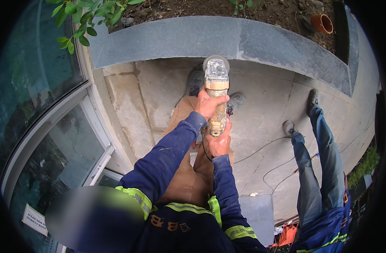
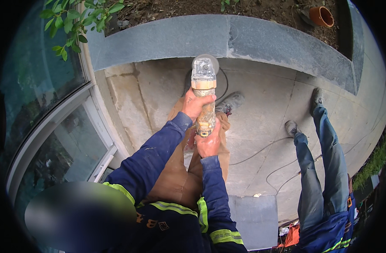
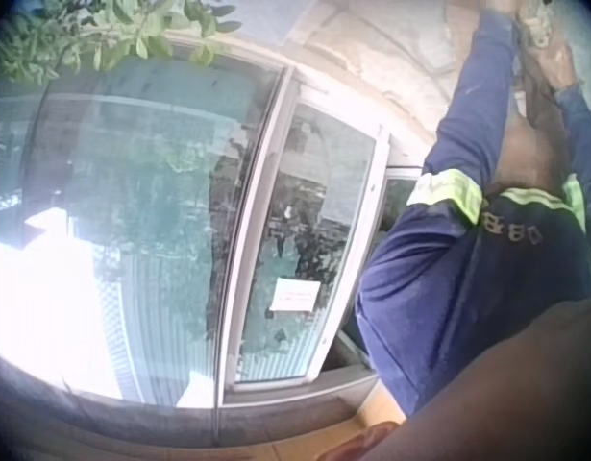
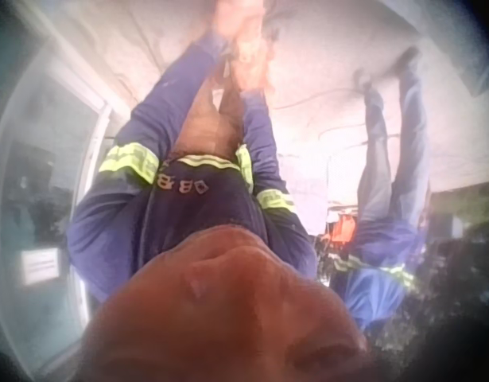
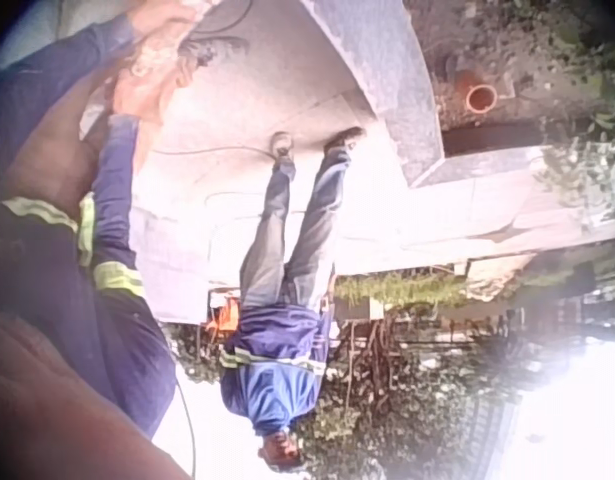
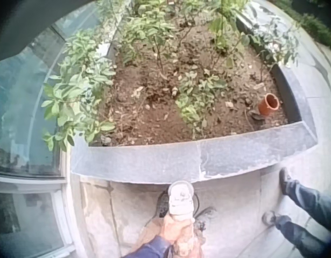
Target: The person uses an angle grinder to smooth the edge of a curved stone border. The person holds the tool with both hands and moves it along the stone surface, occasionally pausing to wipe the area with a hand.
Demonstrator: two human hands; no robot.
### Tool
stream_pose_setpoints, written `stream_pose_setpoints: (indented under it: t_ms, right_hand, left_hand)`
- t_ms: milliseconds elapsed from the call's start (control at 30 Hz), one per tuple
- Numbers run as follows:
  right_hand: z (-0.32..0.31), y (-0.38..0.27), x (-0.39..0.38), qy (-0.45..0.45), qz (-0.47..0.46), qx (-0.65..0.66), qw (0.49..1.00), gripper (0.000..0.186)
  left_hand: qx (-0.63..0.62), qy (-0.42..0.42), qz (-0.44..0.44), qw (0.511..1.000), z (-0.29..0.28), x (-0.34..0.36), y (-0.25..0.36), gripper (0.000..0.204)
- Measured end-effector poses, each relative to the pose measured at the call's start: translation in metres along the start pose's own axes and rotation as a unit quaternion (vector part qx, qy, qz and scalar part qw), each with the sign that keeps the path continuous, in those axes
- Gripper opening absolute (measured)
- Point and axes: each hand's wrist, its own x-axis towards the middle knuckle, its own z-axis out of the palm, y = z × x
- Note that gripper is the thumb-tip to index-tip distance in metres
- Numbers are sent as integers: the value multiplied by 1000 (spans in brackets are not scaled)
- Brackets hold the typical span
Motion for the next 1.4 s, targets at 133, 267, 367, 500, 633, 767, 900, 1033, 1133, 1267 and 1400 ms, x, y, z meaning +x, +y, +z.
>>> stream_pose_setpoints:
  t_ms: [133,267,367,500,633,767,900,1033,1133,1267,1400]
  right_hand:
    - [-1,-2,-1,0,41,10,999,79]
    - [2,-7,1,-1,46,-3,999,79]
    - [3,-7,0,-7,15,2,1000,80]
    - [4,4,2,19,1,9,1000,80]
    - [-2,-4,10,18,42,18,999,80]
    - [-6,-3,11,5,35,11,999,83]
    - [-6,9,10,28,-9,-19,999,82]
    - [0,-1,15,54,28,-29,998,77]
    - [0,1,21,52,-3,-37,998,77]
    - [-5,-12,27,46,13,-51,998,76]
    - [-15,-39,22,50,15,-36,998,76]
  left_hand:
    - [-17,-25,4,1000,4,2,0,44]
    - [-5,-15,8,1000,-1,4,3,47]
    - [7,4,-3,1000,-5,4,0,54]
    - [-7,-25,-4,1000,6,4,9,55]
    - [17,-27,31,999,18,17,6,59]
    - [36,-7,22,999,19,16,7,59]
    - [38,-12,45,998,19,12,-2,52]
    - [37,-24,60,997,20,20,0,59]
    - [8,-25,46,999,20,27,4,58]
    - [11,-14,32,999,26,30,16,55]
    - [-12,-35,34,999,34,26,38,54]
